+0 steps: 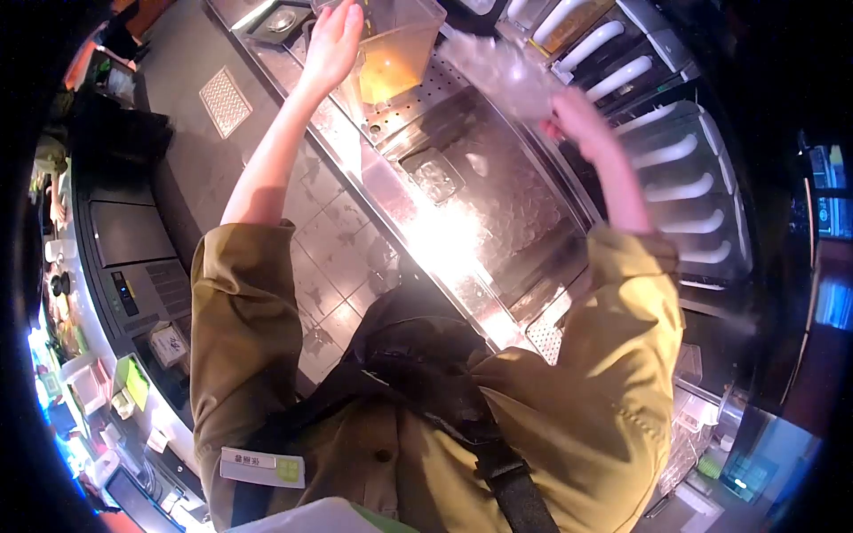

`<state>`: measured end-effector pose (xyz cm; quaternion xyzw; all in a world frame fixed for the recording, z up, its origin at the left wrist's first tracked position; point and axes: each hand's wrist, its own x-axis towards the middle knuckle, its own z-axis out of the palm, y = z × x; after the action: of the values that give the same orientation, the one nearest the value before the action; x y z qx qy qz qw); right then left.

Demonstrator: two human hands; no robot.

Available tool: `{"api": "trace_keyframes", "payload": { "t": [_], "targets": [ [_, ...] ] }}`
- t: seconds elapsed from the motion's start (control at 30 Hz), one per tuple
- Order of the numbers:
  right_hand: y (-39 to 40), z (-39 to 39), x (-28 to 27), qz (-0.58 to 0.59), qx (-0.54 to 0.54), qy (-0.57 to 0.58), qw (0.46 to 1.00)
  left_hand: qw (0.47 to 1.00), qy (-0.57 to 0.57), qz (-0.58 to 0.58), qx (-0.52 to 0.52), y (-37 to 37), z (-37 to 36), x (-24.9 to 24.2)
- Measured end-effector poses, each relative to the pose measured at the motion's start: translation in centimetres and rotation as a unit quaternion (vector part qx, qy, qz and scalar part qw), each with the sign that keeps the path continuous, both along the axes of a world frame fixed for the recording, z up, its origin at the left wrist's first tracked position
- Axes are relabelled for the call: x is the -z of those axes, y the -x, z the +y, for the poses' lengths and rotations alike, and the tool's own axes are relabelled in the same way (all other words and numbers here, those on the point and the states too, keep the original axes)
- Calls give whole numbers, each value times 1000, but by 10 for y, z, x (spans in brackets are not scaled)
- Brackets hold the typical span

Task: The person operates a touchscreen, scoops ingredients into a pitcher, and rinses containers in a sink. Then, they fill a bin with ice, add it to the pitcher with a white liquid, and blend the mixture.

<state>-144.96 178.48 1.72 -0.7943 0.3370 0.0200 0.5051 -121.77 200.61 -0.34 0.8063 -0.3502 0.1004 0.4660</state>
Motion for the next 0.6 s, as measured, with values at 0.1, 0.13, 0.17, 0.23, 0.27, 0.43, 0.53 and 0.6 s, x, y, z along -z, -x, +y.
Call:
{"api": "trace_keyframes", "payload": {
  "t": [0.1, 0.13, 0.17, 0.23, 0.27, 0.43, 0.53, 0.6],
  "targets": [
    [-61, -8, -63, 28, -152, 66, 986, 1000, -1, -22, -2, 1, -1, 10],
    [-82, 5, -82, 18, -203, 123, 971, 1000, 23, -12, -4, 0, -1, 12],
    [-112, -12, -71, 43, -171, 220, 959, 999, 45, -2, -5, -1, -2, 17],
    [-160, -25, -72, 168, -174, 441, 864, 999, 49, 5, 1, -4, 1, 20],
    [-158, -6, -85, 169, -175, 521, 819, 997, 68, 19, 14, -2, 3, 15],
    [-5, 4, -9, 162, 42, 466, 869, 981, 178, 81, 13, 2, 22, 15],
    [43, 25, 110, 357, -44, 389, 848, 970, 210, 115, -30, -6, 47, 23],
    [68, 29, 237, 373, -82, 407, 830, 962, 200, 174, -66, -8, 64, 26]
  ]
}}
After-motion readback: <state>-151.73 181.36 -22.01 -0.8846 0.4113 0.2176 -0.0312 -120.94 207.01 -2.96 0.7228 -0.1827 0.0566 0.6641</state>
